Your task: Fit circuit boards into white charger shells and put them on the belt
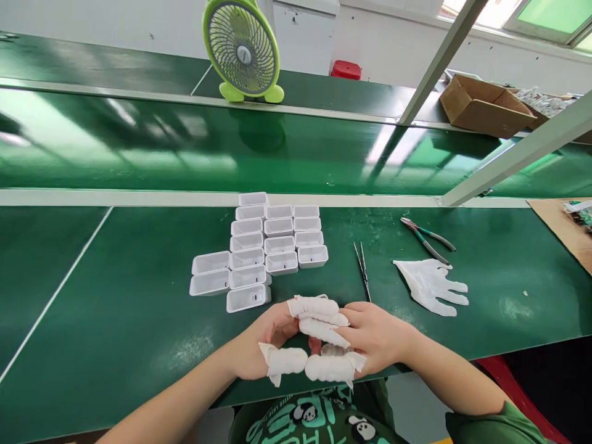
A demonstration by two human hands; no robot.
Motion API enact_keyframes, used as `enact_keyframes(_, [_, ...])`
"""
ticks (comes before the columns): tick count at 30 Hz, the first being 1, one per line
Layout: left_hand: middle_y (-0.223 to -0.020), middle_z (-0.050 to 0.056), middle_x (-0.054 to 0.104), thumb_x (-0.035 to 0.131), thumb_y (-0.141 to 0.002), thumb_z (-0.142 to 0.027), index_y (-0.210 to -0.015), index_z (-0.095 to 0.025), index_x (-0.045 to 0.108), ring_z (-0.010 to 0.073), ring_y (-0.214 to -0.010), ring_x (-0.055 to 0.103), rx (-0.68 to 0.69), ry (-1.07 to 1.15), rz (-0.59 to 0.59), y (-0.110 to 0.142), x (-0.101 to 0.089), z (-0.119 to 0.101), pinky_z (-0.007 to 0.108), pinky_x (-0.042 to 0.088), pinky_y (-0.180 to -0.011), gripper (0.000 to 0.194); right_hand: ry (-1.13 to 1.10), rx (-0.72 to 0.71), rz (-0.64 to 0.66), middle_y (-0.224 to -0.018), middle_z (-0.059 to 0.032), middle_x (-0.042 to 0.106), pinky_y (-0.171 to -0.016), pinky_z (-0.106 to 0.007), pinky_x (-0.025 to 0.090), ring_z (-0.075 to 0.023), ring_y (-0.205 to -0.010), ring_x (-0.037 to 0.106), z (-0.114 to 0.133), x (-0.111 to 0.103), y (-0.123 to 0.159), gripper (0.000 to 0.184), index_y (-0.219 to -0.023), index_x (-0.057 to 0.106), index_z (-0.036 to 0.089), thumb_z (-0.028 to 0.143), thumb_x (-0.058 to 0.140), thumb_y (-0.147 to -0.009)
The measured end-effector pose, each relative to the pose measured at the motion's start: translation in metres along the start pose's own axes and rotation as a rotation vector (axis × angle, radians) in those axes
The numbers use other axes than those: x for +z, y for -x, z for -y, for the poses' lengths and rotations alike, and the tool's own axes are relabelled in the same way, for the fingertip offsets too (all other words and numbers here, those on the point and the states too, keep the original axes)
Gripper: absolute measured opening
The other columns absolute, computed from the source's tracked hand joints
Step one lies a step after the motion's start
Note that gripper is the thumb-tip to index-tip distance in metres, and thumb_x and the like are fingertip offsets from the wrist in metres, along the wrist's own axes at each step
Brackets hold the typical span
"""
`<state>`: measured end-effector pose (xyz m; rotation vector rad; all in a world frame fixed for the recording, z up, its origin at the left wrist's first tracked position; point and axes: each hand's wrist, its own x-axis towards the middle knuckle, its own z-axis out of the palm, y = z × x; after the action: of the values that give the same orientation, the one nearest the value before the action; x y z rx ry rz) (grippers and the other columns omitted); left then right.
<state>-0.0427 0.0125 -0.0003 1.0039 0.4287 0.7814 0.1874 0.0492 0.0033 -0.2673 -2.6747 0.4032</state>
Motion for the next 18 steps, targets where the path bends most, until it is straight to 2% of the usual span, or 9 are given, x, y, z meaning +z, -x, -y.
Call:
enact_keyframes(4, [-0.109, 0.014, 0.070, 0.073, -0.085, -0.041, -0.134, -0.023, 0.059, 0.0197, -0.081, 0.065, 0.023, 0.040, -0.003, -0.0017, 0.0007, 0.0037, 0.037, 0.054, -0.083, 0.054, -0.019, 0.001, 0.020, -0.069, -0.0004, 0.057, -0.051, -0.029, 0.038, -0.0150, -0.060, 0.050, -0.0014, 0.0006, 0.0025, 0.039, -0.110, 0.056, 0.015, 0.050, 0.047, -0.097])
enact_keyframes(9, [-0.097, 0.012, 0.073, 0.075, -0.083, -0.041, -0.126, -0.020, 0.065, 0.0164, -0.067, 0.063, 0.104, 0.118, -0.153, -0.0045, -0.0037, 0.0058, 0.035, 0.055, -0.076, 0.049, -0.025, -0.020, -0.090, -0.068, -0.0004, 0.056, -0.052, -0.029, 0.039, -0.0157, -0.064, 0.054, -0.0050, -0.0025, 0.0051, 0.025, -0.097, 0.054, 0.017, 0.042, 0.054, -0.092])
enact_keyframes(13, [-0.108, 0.015, 0.072, 0.075, -0.082, -0.042, -0.130, -0.021, 0.062, 0.0206, -0.080, 0.067, 0.076, 0.109, -0.054, -0.0020, -0.0044, 0.0038, 0.036, 0.055, -0.080, 0.054, -0.008, -0.068, -0.160, -0.069, 0.0001, 0.058, -0.048, -0.030, 0.036, -0.0152, -0.061, 0.051, -0.0017, -0.0020, 0.0009, 0.025, -0.104, 0.055, 0.015, 0.038, 0.054, -0.094])
enact_keyframes(16, [-0.111, 0.018, 0.069, 0.075, -0.081, -0.049, -0.131, -0.017, 0.060, 0.0261, -0.089, 0.067, 0.007, 0.052, 0.004, -0.0001, -0.0018, 0.0030, 0.042, 0.056, -0.085, 0.061, 0.044, -0.096, -0.131, -0.076, 0.0000, 0.062, -0.049, -0.030, 0.036, -0.0149, -0.063, 0.051, 0.0018, -0.0015, -0.0028, 0.022, -0.111, 0.057, 0.018, 0.032, 0.058, -0.093])
enact_keyframes(18, [-0.109, 0.018, 0.069, 0.074, -0.081, -0.050, -0.132, -0.016, 0.059, 0.0251, -0.086, 0.067, -0.025, 0.049, 0.045, 0.0000, 0.0000, 0.0025, 0.039, 0.057, -0.079, 0.062, 0.065, -0.108, -0.118, -0.080, -0.0003, 0.063, -0.050, -0.029, 0.037, -0.0149, -0.065, 0.053, 0.0025, -0.0020, -0.0044, 0.022, -0.113, 0.058, 0.021, 0.030, 0.059, -0.093])
